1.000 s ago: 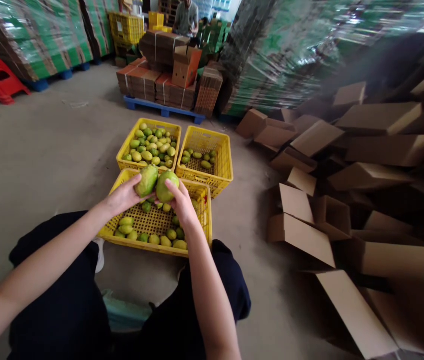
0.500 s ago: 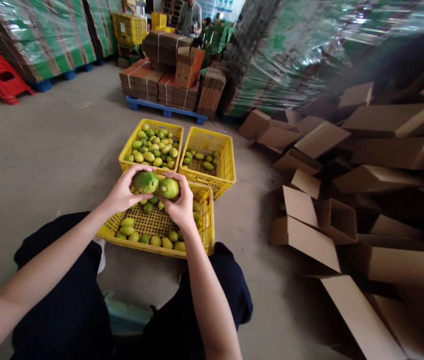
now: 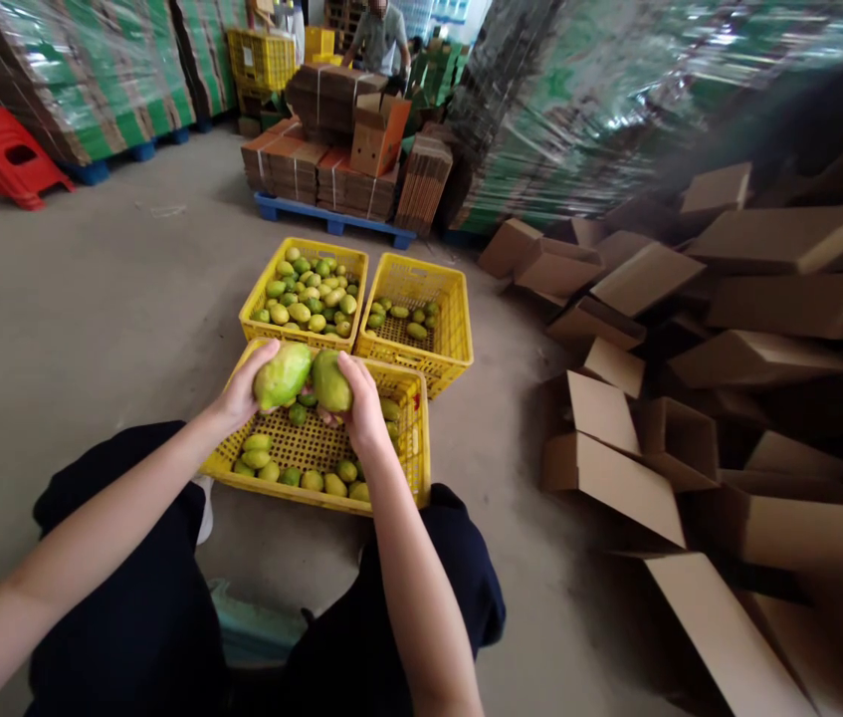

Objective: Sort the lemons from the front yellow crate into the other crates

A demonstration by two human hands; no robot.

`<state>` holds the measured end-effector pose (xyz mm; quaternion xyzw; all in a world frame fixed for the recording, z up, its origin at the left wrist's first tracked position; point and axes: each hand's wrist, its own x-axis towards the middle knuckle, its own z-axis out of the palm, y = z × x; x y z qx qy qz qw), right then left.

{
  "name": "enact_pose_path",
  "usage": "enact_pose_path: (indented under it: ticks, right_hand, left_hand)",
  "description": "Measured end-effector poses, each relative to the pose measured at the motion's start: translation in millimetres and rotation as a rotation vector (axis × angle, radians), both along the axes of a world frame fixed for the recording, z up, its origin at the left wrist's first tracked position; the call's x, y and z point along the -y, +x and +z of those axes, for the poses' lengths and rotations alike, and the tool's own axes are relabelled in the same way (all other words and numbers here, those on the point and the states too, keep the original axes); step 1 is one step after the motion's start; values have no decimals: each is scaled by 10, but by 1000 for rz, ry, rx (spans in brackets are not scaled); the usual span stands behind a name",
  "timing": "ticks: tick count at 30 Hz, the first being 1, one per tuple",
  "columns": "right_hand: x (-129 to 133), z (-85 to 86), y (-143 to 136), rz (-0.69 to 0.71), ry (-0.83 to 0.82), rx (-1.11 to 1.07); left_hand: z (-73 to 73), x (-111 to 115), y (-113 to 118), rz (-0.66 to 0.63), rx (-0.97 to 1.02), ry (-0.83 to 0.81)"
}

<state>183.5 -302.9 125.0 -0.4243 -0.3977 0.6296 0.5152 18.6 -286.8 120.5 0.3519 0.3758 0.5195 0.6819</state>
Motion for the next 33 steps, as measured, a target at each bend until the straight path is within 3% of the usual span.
enact_pose_path:
  ticks: [3,8,13,16,18,20,25,30,33]
  right_hand:
    - [-12,-4,-51,-2,-107,-26]
    - [-35,-132,-108,-158,31,247]
    - [-48,-421,-299,-181,163,290]
    - [-77,-544,-356,-192,202,319]
    - [-87,-569,-350,-193,261,371]
    - [-80,-570,-332,-184,308,445]
    - [-18,-539,-292,-144,410,593]
    - [74,-378,-171,63,481,523]
    - [134,-267,-107,150,471,411]
  left_hand:
    - [-42,-53,49,3,140,-158]
    - [-103,-96,172,134,395,-215]
    - [-267,-18,371,129,294,-23]
    - [-383,-6,409,57,148,117]
    - [-443,-17,406,4,116,114]
    - [-483,-30,399,-9,145,34]
    - [-470,-65,375,108,221,-196]
    - [-356,-114,274,5,257,-267]
    - [-326,-121,221,20,260,-282]
